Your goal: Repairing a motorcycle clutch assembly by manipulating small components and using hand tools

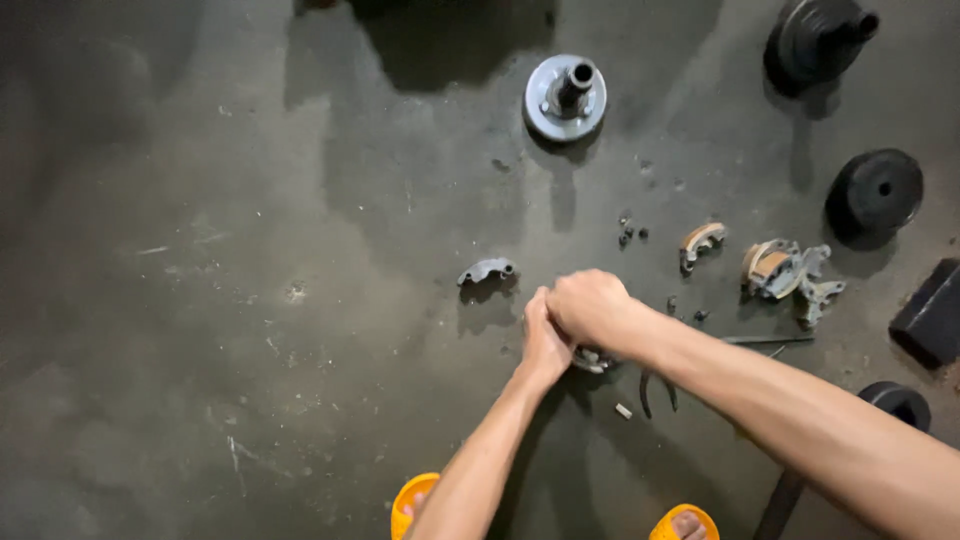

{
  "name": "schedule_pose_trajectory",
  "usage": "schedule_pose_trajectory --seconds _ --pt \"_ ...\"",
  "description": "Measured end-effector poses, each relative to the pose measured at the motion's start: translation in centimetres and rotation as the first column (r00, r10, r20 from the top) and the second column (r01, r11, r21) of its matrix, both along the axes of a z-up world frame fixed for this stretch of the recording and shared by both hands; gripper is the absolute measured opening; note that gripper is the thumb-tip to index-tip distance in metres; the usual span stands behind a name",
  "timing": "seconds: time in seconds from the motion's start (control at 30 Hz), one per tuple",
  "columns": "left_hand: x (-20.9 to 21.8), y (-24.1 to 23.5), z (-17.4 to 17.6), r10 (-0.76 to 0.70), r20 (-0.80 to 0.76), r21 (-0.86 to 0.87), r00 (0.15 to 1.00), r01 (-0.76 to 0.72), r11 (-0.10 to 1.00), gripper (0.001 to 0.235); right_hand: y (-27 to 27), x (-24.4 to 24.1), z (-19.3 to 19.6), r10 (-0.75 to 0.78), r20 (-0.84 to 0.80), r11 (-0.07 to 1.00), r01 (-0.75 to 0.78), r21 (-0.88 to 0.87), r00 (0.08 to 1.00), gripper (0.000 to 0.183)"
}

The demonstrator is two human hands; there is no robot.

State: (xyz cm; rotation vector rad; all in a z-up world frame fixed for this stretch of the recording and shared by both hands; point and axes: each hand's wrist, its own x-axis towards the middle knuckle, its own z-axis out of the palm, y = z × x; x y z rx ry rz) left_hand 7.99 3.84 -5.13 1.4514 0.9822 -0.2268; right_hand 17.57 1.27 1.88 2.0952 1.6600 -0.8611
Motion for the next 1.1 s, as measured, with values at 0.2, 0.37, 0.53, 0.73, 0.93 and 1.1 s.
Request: schedule_pose_trajectory --seconds 0.2,0.37,0.53,0.73,0.93,1.1 --pt "-0.7 0.6 1.3 -0.141 0.045 0.22 0.989 0.128 0.967 0.015 -3.3 0.2 1.0 0.133 0.152 0.983 -0.15 0.102 0.979 0.017" --pt "-1.4 0.1 1.4 -0.255 0.045 0.381 0.966 0.219 0.898 0.02 -18.5 -2.5 3.3 -0.428 0.135 0.9 0.408 0.153 0.894 0.013" --pt "-0.7 0.8 1.7 -0.257 0.147 0.573 0.955 0.13 0.809 0.015 -30.9 -6.6 -1.1 -0.776 0.03 0.552 0.657 0.513 0.63 0.024" --pt "-1.8 1.9 4.4 -0.406 0.249 0.712 0.879 0.117 0.692 0.052 -22.6 -6.5 -2.3 -0.722 0.219 0.689 0.656 0.308 0.656 0.081" --pt "-3.3 -0.3 5.1 -0.521 0.051 0.82 0.852 0.262 0.51 0.08 -21.5 -5.9 -2.6 -0.813 0.073 0.563 0.746 0.357 0.578 0.03" --pt "-1.5 -2.4 3.5 -0.544 -0.138 0.805 0.827 0.414 0.425 0.112 -22.9 -5.3 1.8 -0.851 -0.15 0.488 0.863 0.132 0.504 0.023"
